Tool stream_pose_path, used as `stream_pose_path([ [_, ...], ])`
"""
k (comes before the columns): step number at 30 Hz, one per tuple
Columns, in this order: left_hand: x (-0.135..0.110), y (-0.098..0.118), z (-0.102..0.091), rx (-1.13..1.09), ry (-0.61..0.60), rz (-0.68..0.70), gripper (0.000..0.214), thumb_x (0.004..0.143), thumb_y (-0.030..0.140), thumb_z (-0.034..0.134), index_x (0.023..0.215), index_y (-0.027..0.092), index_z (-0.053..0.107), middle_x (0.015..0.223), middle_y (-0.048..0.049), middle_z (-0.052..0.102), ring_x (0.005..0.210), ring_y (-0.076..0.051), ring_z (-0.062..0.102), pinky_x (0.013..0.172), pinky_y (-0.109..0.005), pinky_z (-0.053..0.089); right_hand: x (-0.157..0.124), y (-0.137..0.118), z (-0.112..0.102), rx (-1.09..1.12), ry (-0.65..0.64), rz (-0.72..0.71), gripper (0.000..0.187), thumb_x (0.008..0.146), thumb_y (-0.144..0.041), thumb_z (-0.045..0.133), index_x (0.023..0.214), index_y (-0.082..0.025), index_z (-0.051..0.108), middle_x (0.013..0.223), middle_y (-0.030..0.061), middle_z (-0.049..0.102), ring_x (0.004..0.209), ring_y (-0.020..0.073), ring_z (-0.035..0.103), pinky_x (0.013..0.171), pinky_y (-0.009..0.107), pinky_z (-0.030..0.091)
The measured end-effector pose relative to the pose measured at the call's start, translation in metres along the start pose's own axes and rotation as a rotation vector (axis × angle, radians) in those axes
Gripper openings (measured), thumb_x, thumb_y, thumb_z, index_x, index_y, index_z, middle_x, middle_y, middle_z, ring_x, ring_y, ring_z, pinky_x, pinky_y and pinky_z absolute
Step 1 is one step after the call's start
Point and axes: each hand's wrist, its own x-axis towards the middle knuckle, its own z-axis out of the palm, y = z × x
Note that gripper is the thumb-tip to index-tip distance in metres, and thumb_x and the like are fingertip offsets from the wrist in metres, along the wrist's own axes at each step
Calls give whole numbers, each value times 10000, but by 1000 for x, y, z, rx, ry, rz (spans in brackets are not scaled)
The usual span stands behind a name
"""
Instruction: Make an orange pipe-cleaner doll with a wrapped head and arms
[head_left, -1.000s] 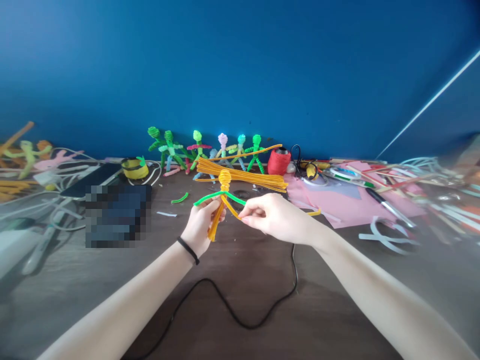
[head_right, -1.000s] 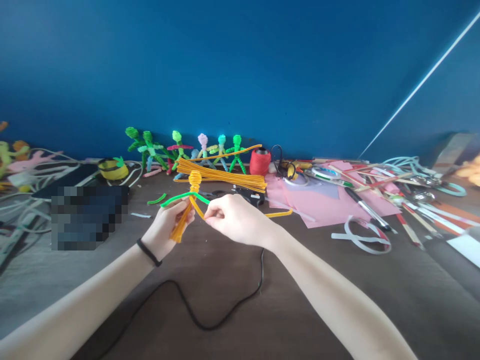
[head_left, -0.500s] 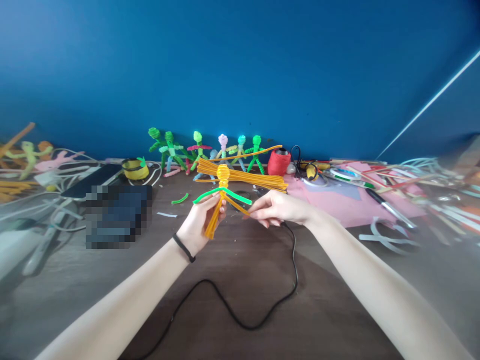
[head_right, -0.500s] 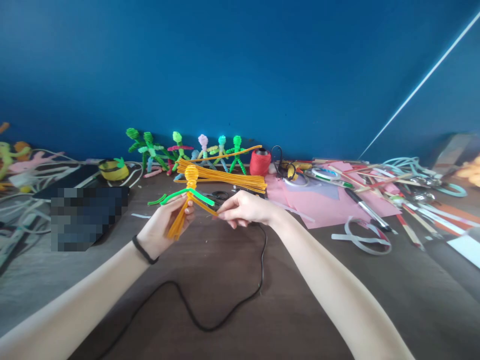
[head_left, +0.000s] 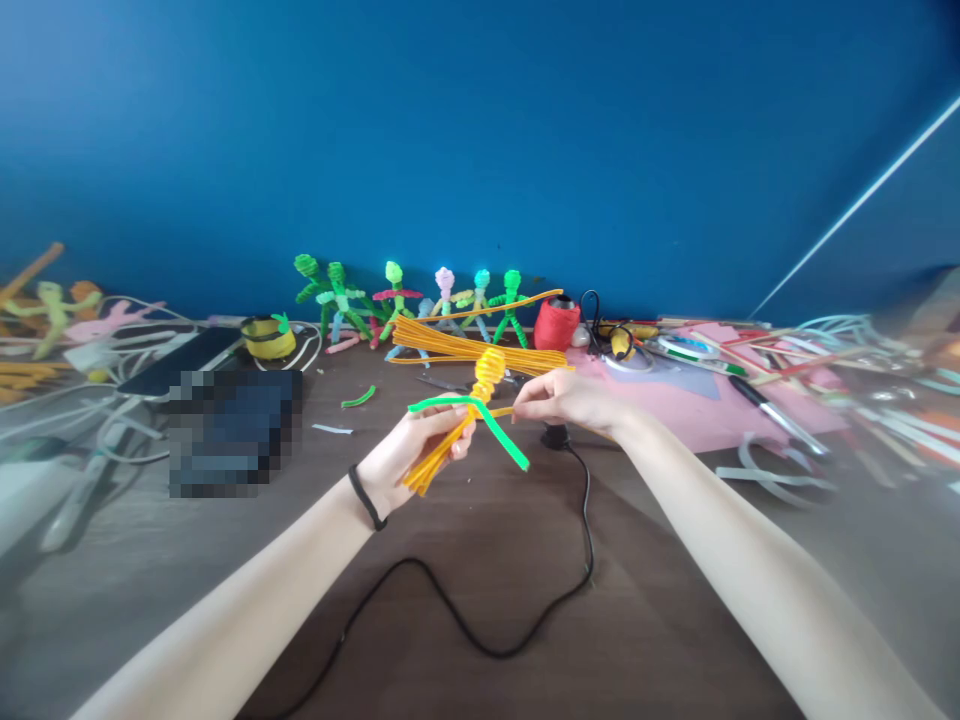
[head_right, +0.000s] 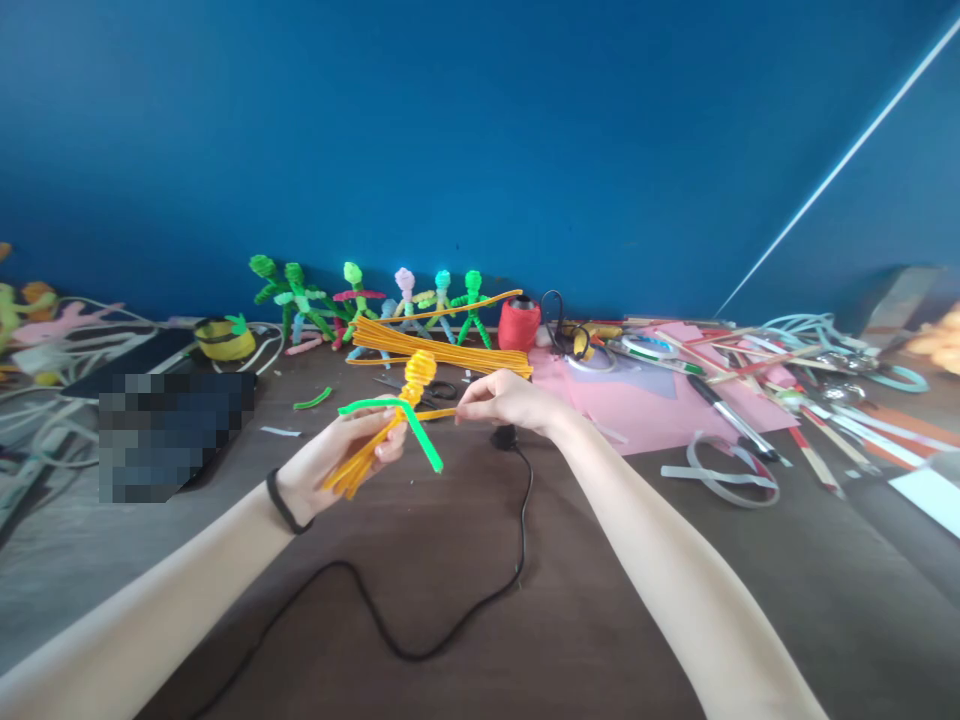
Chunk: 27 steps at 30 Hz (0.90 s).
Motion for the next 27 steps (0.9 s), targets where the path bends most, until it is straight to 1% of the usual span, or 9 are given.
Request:
stream_pose_path([
  [4,-1,-5,-1,115,-100,-31,107,730,162,558,629,131,537,538,13,504,456,-43,448,440,-156,340,3,4,0,-99,61,-62,252,665,-340,595,768,-120,663,633,-6,567,526,66,419,508,220,294],
  [6,-1,-7,-2,156,-128,-69,80,725,168,562,653,134,556,550,15,523,464,-45,462,454,-163,350,5,5,2,-108,69,-91,237,659,-311,592,773,-115,662,709,21,616,595,95,490,559,232,342],
  [8,-1,-9,-2,212,-159,-129,65,705,167,575,651,131,567,548,10,542,471,-55,480,451,-171,354,5,4,5,-120,66,-111,222,664,-289,583,772,-111,661,736,37,635,631,117,525,582,239,368],
  [12,-4,-9,3,357,-197,-296,42,639,158,612,637,131,580,515,0,579,464,-90,517,436,-198,377,0,-7,14,-235,52,-171,220,687,-327,590,759,-131,660,703,30,631,642,124,531,579,236,369],
  [16,-5,-11,9,482,-194,-393,46,604,165,619,603,126,595,486,2,590,419,-94,509,430,-217,392,-10,-24,24,-421,146,-243,158,709,-311,596,706,-162,648,688,8,624,614,108,513,552,231,334],
  [19,-4,-16,10,567,-203,-421,71,612,185,600,581,121,605,492,-1,595,425,-99,518,443,-225,411,-16,-37,31,-555,185,-304,141,734,-285,587,680,-169,646,706,10,618,639,109,512,552,233,308],
  [22,-4,-21,10,639,-222,-428,82,616,198,585,572,130,597,506,3,596,450,-106,528,453,-225,417,-21,-47,37,-682,166,-369,127,753,-244,574,673,-172,642,705,2,609,664,109,514,555,234,293],
  [25,-5,-26,14,690,-148,-404,54,591,155,571,541,136,565,501,14,583,475,-102,527,467,-214,410,-25,-53,43,-815,143,-467,146,781,-232,545,688,-167,636,708,5,597,704,119,510,557,238,285],
  [27,-6,-29,17,689,-117,-350,59,580,117,539,527,139,552,496,23,568,484,-102,525,472,-212,406,-27,-56,47,-890,119,-514,152,795,-226,529,705,-160,633,712,13,587,708,123,501,551,243,276],
])
